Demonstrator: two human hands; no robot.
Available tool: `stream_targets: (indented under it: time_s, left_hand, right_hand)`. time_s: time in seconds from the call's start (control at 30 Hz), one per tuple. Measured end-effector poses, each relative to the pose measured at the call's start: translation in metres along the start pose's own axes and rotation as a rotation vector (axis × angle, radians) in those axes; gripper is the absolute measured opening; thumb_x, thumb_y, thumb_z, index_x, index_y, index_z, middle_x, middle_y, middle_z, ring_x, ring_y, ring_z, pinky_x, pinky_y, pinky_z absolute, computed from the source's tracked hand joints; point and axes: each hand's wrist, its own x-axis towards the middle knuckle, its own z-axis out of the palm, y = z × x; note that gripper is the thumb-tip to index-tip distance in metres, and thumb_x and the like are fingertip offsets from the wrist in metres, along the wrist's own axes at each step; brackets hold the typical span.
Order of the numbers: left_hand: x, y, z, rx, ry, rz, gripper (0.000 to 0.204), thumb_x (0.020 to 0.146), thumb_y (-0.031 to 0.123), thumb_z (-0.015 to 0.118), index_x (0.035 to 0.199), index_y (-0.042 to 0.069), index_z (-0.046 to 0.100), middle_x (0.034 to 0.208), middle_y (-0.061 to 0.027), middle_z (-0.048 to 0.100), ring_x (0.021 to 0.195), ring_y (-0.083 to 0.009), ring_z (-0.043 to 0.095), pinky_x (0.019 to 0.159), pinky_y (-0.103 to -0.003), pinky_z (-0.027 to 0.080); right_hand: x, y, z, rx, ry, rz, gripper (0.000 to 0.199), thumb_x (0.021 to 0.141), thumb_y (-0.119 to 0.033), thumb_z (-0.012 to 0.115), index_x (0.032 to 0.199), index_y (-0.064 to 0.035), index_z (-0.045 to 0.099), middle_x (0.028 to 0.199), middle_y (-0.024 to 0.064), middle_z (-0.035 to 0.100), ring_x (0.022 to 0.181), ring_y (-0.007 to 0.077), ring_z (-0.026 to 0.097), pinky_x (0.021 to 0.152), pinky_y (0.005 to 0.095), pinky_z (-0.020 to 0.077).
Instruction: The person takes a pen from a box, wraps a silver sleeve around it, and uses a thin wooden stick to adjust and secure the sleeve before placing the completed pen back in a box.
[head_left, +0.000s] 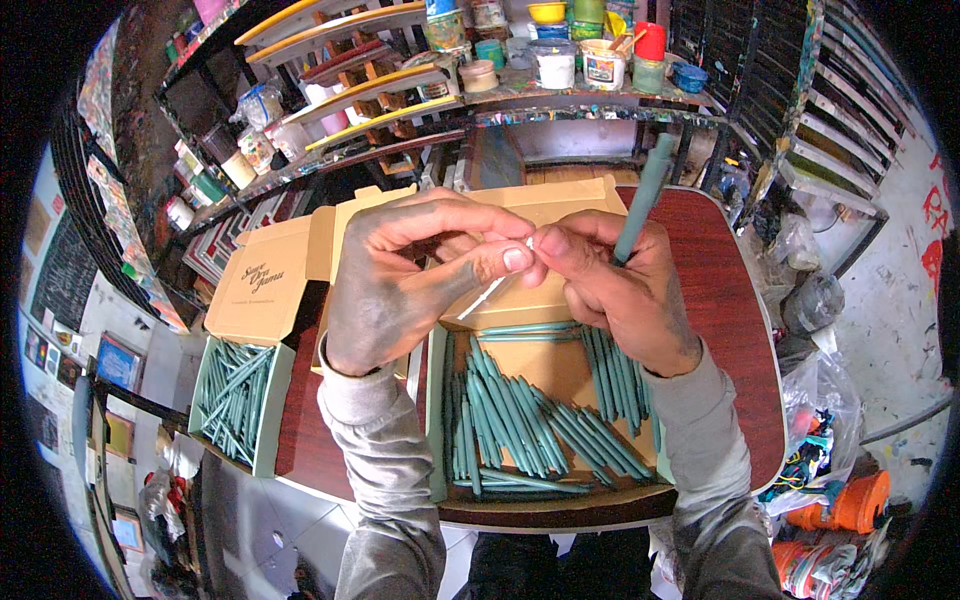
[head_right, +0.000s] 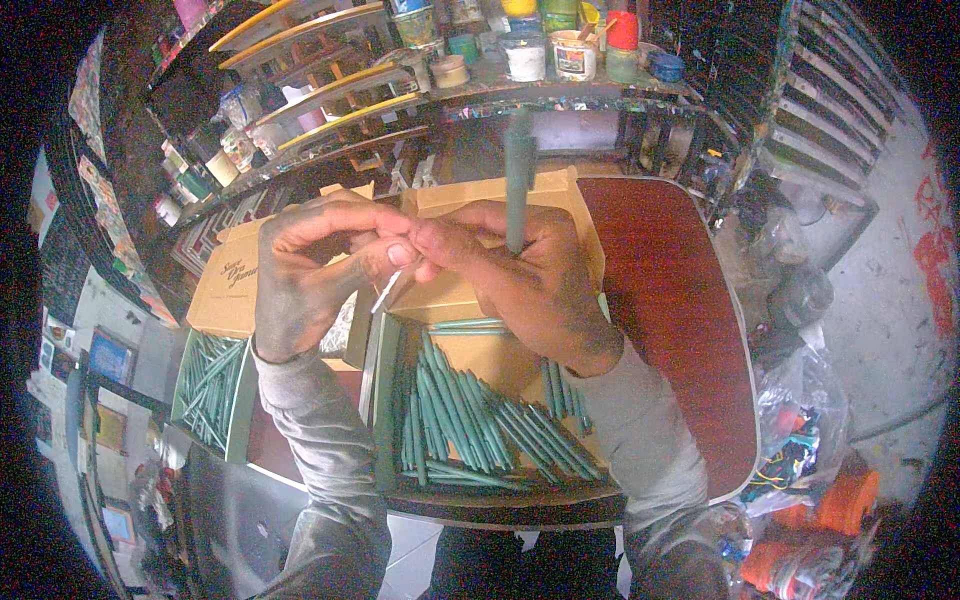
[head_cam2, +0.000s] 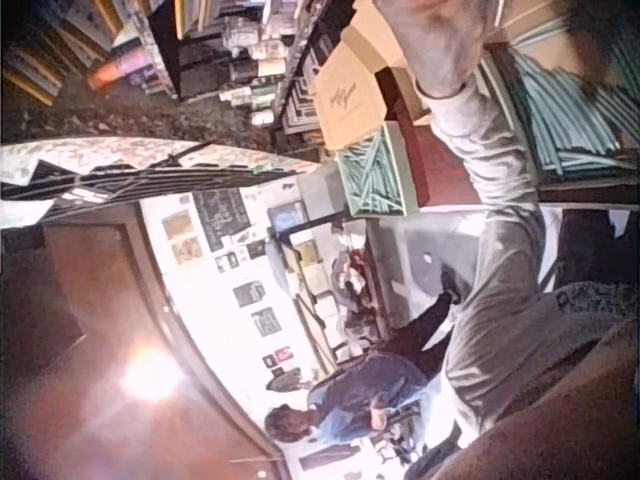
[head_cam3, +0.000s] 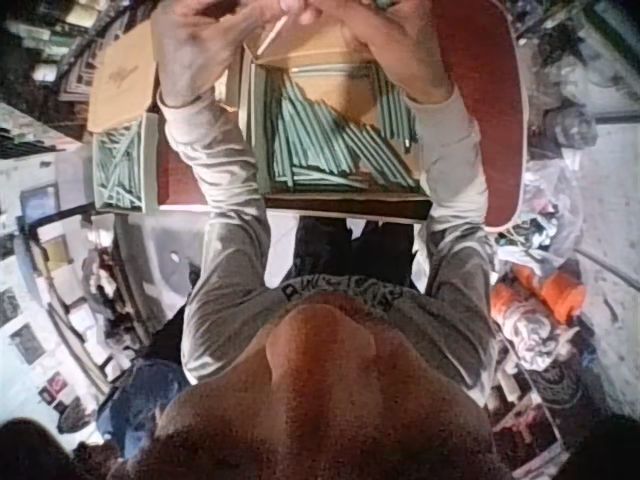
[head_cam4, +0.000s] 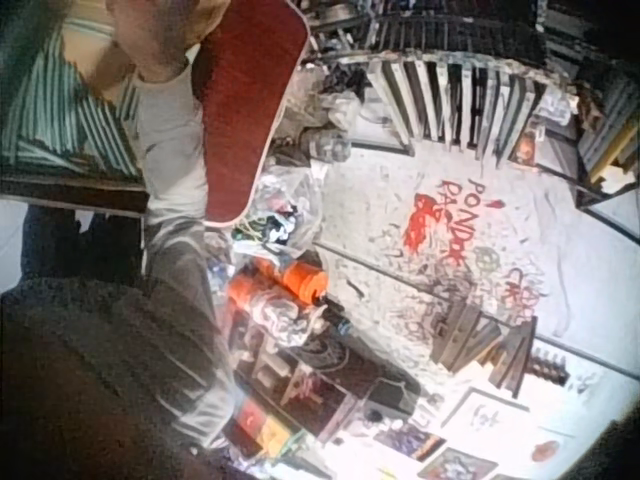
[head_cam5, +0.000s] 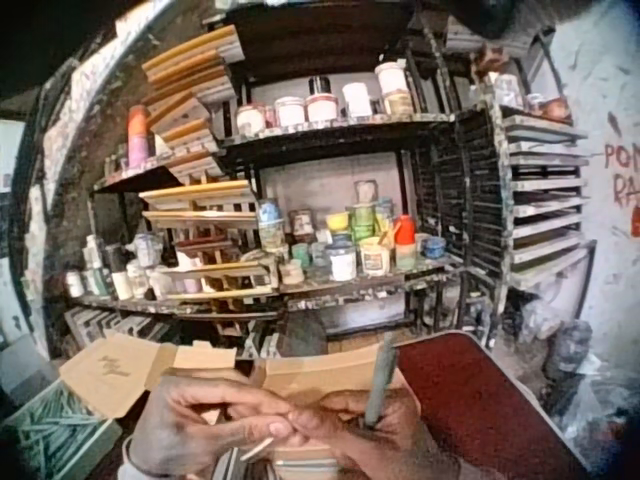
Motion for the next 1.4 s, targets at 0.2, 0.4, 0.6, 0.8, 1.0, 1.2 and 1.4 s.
stream_targets:
  time_s: [0.2, 0.4, 0.6, 0.8, 1.0, 1.2, 1.4]
  left_hand:
    - [0.0, 0.0, 0.014, -0.047, 0.15, -0.044, 0.014, 0.086, 0.008, 0.073, 0.096, -0.001, 0.069, 0.077, -0.0029, 0.068, 0.065, -0.003, 0.057, 0.059, -0.016, 0.041]
    - [0.001, 0.003, 0.019, -0.029, 0.154, -0.1, 0.013, 0.086, 0.009, 0.073, 0.095, 0.0, 0.069, 0.079, -0.0025, 0.069, 0.064, -0.0015, 0.055, 0.058, -0.017, 0.041]
    - [-0.001, 0.0, 0.024, -0.042, 0.264, -0.034, 0.012, 0.086, 0.009, 0.072, 0.094, 0.0, 0.071, 0.069, 0.0027, 0.064, 0.057, -0.0002, 0.048, 0.051, -0.017, 0.036]
    - [-0.002, 0.009, 0.024, 0.0, 0.206, -0.169, 0.015, 0.085, 0.015, 0.073, 0.087, 0.001, 0.07, 0.079, -0.0005, 0.065, 0.071, -0.0067, 0.055, 0.064, -0.022, 0.043]
    - [-0.002, 0.008, 0.025, -0.033, 0.201, -0.169, 0.014, 0.085, 0.014, 0.072, 0.085, 0.0, 0.069, 0.08, -0.0009, 0.065, 0.07, -0.0065, 0.055, 0.062, -0.021, 0.042]
    - [-0.002, 0.006, 0.027, -0.005, 0.185, -0.164, 0.015, 0.087, 0.01, 0.072, 0.095, -0.002, 0.071, 0.06, 0.0069, 0.056, 0.05, 0.0022, 0.041, 0.045, -0.016, 0.027]
    - [-0.001, 0.009, 0.03, 0.004, 0.185, -0.135, 0.013, 0.088, 0.009, 0.071, 0.094, -0.003, 0.071, 0.07, 0.001, 0.066, 0.058, 0.0001, 0.051, 0.05, -0.015, 0.038]
  right_hand:
    - [-0.005, -0.001, 0.005, -0.195, 0.081, -0.12, 0.018, 0.094, -0.019, 0.065, 0.1, -0.0022, 0.069, 0.086, 0.0019, 0.07, 0.065, 0.0018, 0.058, 0.055, 0.0177, 0.0447]
    - [-0.001, 0.013, 0.002, -0.145, 0.06, -0.252, 0.018, 0.094, -0.016, 0.065, 0.102, -0.0006, 0.068, 0.086, 0.003, 0.07, 0.077, 0.0068, 0.064, 0.066, 0.0201, 0.05]
    - [-0.002, -0.009, -0.009, -0.007, 0.004, -0.182, 0.018, 0.093, -0.014, 0.065, 0.104, 0.0002, 0.067, 0.09, 0.0061, 0.071, 0.077, 0.0103, 0.066, 0.069, 0.0234, 0.0527]
    - [-0.003, -0.013, -0.012, 0.006, -0.021, -0.099, 0.02, 0.093, -0.016, 0.067, 0.105, 0.0002, 0.067, 0.09, 0.0064, 0.071, 0.072, 0.0089, 0.064, 0.063, 0.0229, 0.0512]
    - [-0.004, -0.012, -0.017, 0.014, -0.044, -0.088, 0.019, 0.092, -0.017, 0.068, 0.103, -0.0004, 0.068, 0.088, 0.0049, 0.072, 0.066, 0.0042, 0.059, 0.055, 0.019, 0.0436]
    - [-0.004, -0.013, -0.015, -0.02, -0.014, -0.105, 0.019, 0.091, -0.017, 0.07, 0.1, -0.0005, 0.069, 0.086, 0.0035, 0.072, 0.066, 0.0034, 0.058, 0.055, 0.0185, 0.0434]
    - [-0.003, -0.005, -0.015, -0.094, 0.051, -0.155, 0.016, 0.089, -0.013, 0.071, 0.097, 0.0003, 0.069, 0.085, 0.0041, 0.071, 0.065, 0.0034, 0.059, 0.055, 0.018, 0.0439]
